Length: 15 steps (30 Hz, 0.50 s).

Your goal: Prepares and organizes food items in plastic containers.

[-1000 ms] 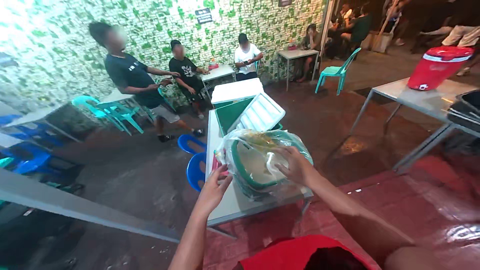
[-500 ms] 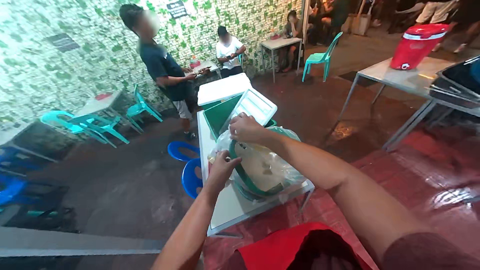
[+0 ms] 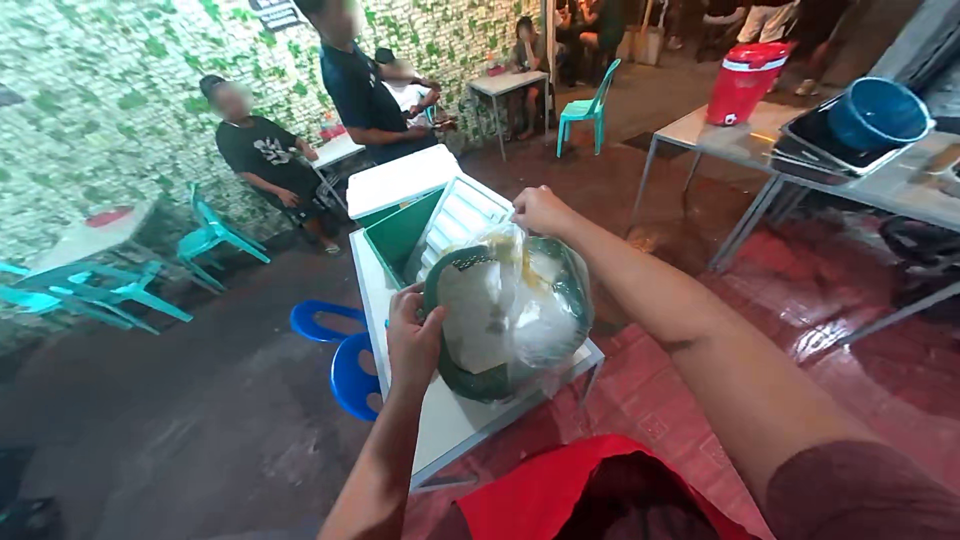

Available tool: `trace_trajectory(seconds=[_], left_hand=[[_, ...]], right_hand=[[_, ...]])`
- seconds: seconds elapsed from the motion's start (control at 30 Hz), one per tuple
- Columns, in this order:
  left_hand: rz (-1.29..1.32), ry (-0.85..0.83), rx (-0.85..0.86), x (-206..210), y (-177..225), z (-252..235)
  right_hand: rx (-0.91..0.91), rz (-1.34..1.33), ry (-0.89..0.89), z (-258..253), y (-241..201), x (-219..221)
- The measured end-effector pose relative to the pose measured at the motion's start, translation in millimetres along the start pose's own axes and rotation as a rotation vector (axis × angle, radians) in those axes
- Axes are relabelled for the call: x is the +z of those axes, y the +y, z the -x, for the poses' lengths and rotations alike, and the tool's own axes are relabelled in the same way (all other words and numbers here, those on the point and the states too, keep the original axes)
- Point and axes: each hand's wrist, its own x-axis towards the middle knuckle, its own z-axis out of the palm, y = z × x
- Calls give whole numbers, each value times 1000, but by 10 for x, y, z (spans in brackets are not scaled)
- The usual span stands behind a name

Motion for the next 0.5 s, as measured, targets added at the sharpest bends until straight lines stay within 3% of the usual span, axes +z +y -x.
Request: trace_trajectory(seconds=[0.13,0.4,0.5], left_hand=[[110,64,18,-118,28,-62],[275,291,-242,-422,11,-58],[331,421,-258,-503,-166,-40]], right_hand=[[92,-32,42,74,366,-42],[245,-311,94,475,868,-72],[272,-324,135,531,1042,65]])
